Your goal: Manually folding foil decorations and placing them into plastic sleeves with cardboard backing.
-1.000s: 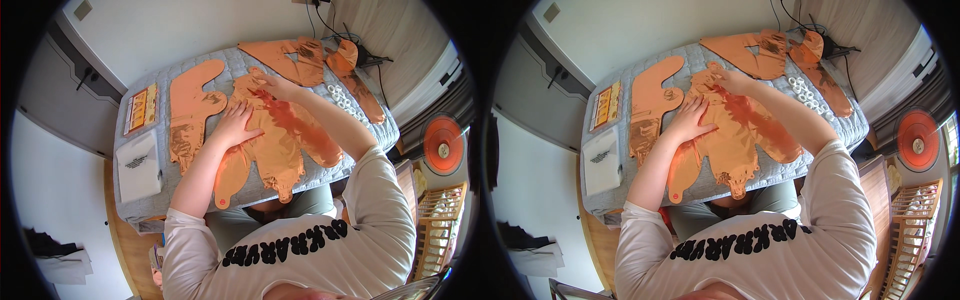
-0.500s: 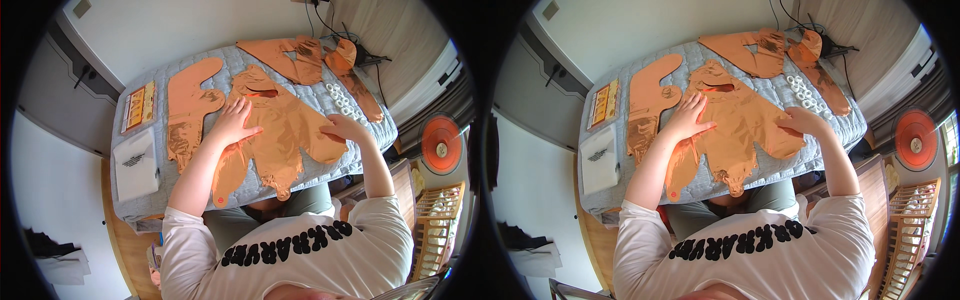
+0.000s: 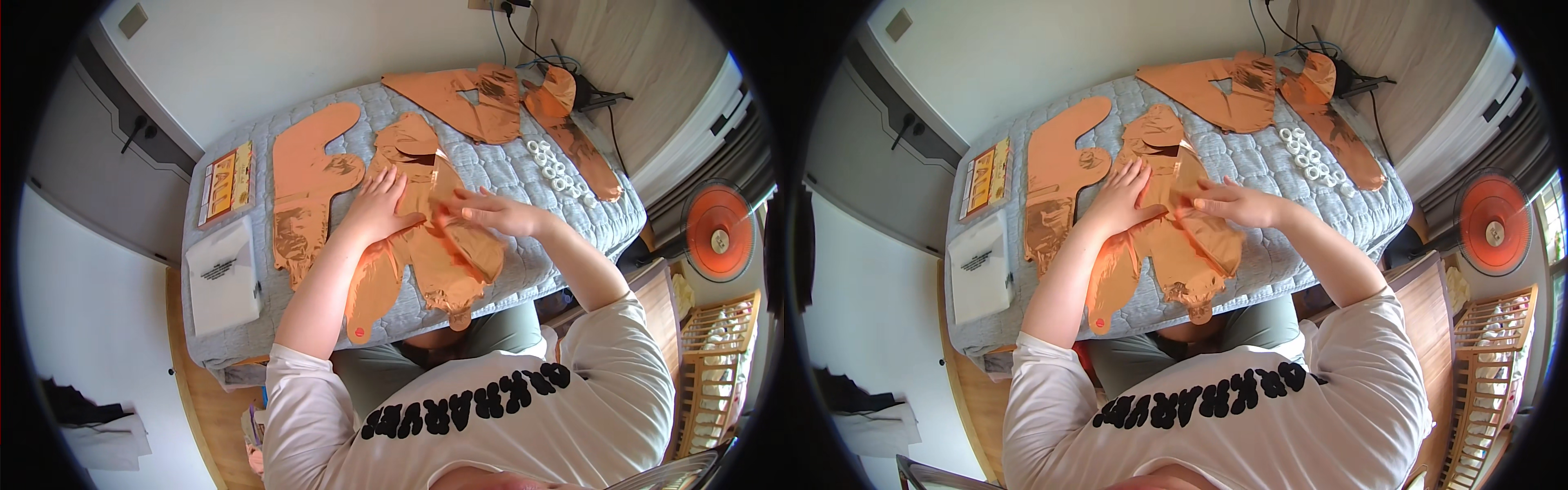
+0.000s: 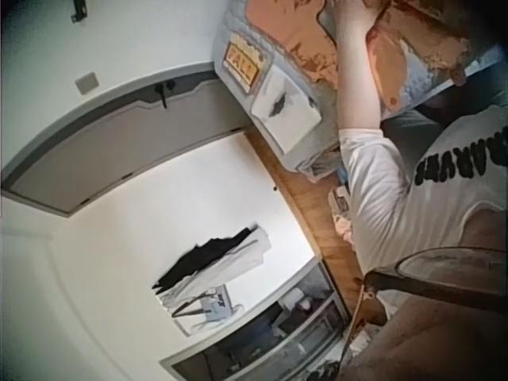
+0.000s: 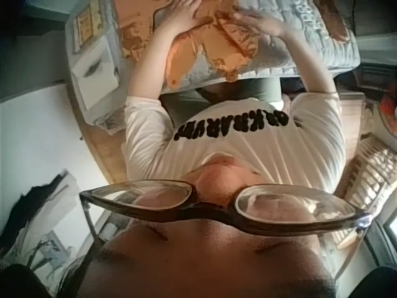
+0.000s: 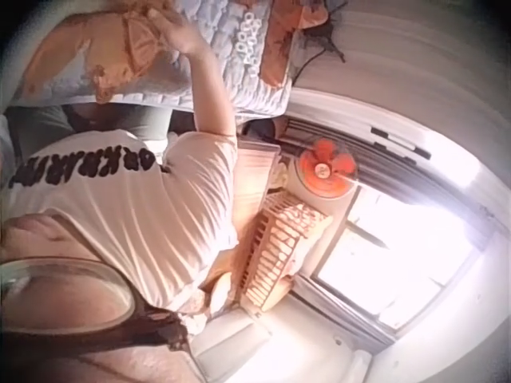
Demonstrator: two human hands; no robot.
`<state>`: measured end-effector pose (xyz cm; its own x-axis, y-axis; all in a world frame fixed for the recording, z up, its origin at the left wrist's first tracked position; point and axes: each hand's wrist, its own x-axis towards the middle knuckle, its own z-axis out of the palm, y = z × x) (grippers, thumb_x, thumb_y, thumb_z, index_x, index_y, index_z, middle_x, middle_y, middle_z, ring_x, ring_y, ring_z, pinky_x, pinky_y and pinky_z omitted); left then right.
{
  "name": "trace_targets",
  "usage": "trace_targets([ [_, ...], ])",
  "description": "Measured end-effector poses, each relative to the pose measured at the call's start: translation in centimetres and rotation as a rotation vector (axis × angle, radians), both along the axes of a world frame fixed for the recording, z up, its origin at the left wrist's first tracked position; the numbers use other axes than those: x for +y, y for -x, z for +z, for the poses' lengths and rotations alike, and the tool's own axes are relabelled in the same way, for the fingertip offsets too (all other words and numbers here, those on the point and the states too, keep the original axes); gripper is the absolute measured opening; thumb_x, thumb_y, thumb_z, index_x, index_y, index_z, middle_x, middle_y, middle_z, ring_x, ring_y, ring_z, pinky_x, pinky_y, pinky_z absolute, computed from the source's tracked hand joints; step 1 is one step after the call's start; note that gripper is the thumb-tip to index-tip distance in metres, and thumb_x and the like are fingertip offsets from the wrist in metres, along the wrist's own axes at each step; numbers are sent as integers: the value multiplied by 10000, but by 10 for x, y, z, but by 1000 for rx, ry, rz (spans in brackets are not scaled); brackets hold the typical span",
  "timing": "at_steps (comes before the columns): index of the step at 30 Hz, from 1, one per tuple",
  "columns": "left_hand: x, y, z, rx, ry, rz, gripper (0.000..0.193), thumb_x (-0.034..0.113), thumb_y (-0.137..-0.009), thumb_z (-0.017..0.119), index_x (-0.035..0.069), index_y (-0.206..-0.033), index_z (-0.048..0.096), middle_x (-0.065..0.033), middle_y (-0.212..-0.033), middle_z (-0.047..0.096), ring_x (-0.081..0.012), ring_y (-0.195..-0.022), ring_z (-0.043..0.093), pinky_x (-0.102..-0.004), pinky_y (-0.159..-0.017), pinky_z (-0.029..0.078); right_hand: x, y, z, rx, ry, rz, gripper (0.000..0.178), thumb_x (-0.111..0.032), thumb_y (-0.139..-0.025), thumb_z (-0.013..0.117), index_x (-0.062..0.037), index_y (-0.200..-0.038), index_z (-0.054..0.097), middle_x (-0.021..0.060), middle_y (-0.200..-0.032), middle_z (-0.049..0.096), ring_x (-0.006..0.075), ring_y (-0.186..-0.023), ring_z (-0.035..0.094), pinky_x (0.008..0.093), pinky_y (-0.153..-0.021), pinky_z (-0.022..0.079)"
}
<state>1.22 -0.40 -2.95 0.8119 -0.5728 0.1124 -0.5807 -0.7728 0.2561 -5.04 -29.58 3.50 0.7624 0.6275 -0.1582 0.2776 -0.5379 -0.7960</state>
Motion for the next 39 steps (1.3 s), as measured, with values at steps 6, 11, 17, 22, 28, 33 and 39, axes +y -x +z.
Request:
trace_targets([
  [6,2,-2,-3,-23,-17,-2,991,664,-864,638,21,-1561,347,-206,-1653,268,-340,-1543,236,-476,-1248,213,5,-25,-2,-125,53,-73,504,-373,-1051,537,-91,-1469,527,127,-1261,650,271,-1324,516,443,-1140,338],
  [11,-1,-3,0,-8,-35,0,964,637,-882,635,27,-1566,336,-200,-1654,268,-336,-1546,225,-465,-1249,217,8,-56,-37,-713,280,-168,702,-397,-974,641,-64,-1541,395,173,-1557,428,361,-1477,336,484,-1227,256],
  [17,2,-1,-2,-23,-42,-17,952,621,-897,626,33,-1577,312,-200,-1655,266,-334,-1547,223,-458,-1255,200,18,-61,-34,-662,492,-56,806,-520,-969,589,-46,-1569,335,174,-1627,327,366,-1527,239,513,-1263,153],
  [22,1,2,-2,-11,-57,-12,956,619,-897,629,32,-1579,306,-200,-1659,254,-326,-1550,217,-449,-1259,193,22,-61,-36,-636,488,-72,803,-528,-956,609,-65,-1561,356,186,-1625,326,388,-1511,258,507,-1250,183],
  [28,-1,-3,3,-8,-81,-7,938,602,-905,627,39,-1584,308,-198,-1668,231,-312,-1556,205,-453,-1260,190,24,-65,-44,-622,414,-134,823,-551,-934,634,-74,-1551,371,195,-1625,323,402,-1489,279,504,-1230,219],
  [33,-2,-3,6,-6,-86,-16,929,587,-902,642,40,-1580,320,-187,-1664,251,-308,-1554,212,-461,-1259,194,33,-64,-45,-589,418,-182,852,-576,-937,620,-75,-1566,337,195,-1635,303,381,-1503,264,504,-1239,203],
  [39,-2,-3,0,-40,-84,-6,898,555,-906,660,51,-1574,336,-178,-1656,275,-298,-1551,217,-466,-1252,217,40,-56,-47,-580,518,-212,892,-640,-955,552,-84,-1591,264,180,-1648,281,342,-1539,214,533,-1254,152],
])
